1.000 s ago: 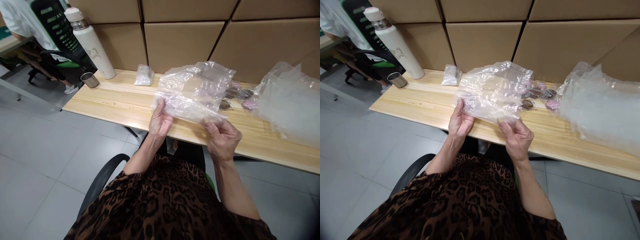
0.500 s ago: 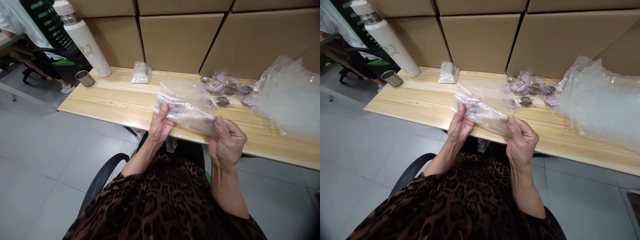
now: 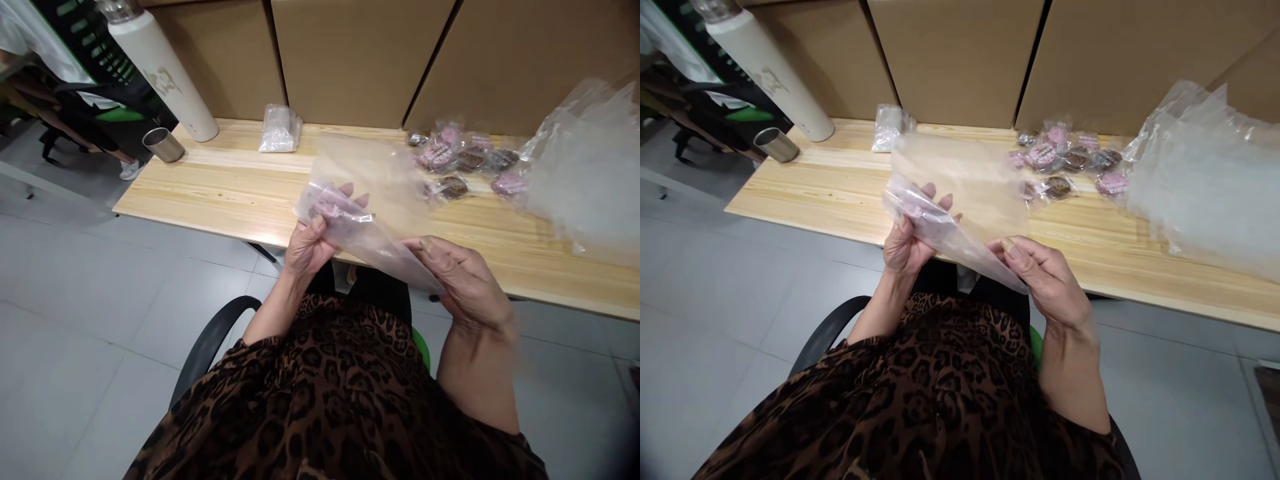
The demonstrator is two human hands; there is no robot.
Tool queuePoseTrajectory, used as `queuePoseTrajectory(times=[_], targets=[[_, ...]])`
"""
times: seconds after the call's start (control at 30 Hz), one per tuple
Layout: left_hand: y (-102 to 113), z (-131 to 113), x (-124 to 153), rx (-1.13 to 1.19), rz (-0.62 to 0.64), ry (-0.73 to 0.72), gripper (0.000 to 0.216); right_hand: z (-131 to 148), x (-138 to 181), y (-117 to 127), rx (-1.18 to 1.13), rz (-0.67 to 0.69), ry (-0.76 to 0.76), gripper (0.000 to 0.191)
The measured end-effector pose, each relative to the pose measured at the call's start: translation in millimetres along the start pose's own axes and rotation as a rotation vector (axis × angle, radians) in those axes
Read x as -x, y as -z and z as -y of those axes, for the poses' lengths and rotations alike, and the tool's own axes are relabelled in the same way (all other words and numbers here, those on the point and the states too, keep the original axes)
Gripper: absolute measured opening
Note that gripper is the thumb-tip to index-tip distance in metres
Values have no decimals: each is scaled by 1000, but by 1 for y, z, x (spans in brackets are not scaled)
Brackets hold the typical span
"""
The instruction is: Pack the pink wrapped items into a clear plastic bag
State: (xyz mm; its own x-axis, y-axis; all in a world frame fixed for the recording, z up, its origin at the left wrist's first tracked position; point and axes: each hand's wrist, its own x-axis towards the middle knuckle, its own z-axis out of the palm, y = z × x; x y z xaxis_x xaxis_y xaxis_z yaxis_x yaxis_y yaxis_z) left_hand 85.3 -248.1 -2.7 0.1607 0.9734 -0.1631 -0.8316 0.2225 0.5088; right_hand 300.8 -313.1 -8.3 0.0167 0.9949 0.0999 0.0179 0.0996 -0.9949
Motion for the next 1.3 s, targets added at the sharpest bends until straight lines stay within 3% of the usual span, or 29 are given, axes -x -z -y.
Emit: queuePoseTrajectory(times=[0.2, 0.4, 0.47, 0.6, 0.73, 0.83, 0.9, 0.93, 1.03, 1.1, 1.23, 1.3], targets=[[-17, -6, 4, -24, -69, 19, 50, -2, 22, -1, -18, 108, -19, 38], [-6, 0, 3, -99, -48, 101, 44, 11, 12, -7, 138, 65, 217, 11], [-5, 2, 4, -125, -39, 129, 43, 15, 9, -8, 225, 17, 322, 6], [-9, 8, 4, -119, -57, 139, 39, 20, 7, -6, 424, -221, 474, 15], [-9, 7, 3, -98, -51, 100, 39, 10, -8, 18, 172, -270, 327, 12], [-7, 2, 4, -80, -46, 71, 35, -8, -26, 44, -72, -416, 256, 27], [-7, -1, 6, -76, -28, 77, 34, -17, -34, 53, -186, -363, 184, 35], [-7, -1, 7, -80, -14, 83, 34, -20, -36, 52, -221, -268, 117, 42], [-4, 1, 7, -110, 31, 109, 27, -18, -32, 33, -306, 26, -101, 55], [-2, 3, 5, -137, 77, 133, 26, -11, -30, 16, -375, 58, -158, 56], [-3, 5, -1, -212, 171, 143, 30, 6, -31, 4, -441, -69, -8, 57], [-8, 5, -3, -238, 192, 130, 31, 13, -31, 7, -413, -48, 129, 53]])
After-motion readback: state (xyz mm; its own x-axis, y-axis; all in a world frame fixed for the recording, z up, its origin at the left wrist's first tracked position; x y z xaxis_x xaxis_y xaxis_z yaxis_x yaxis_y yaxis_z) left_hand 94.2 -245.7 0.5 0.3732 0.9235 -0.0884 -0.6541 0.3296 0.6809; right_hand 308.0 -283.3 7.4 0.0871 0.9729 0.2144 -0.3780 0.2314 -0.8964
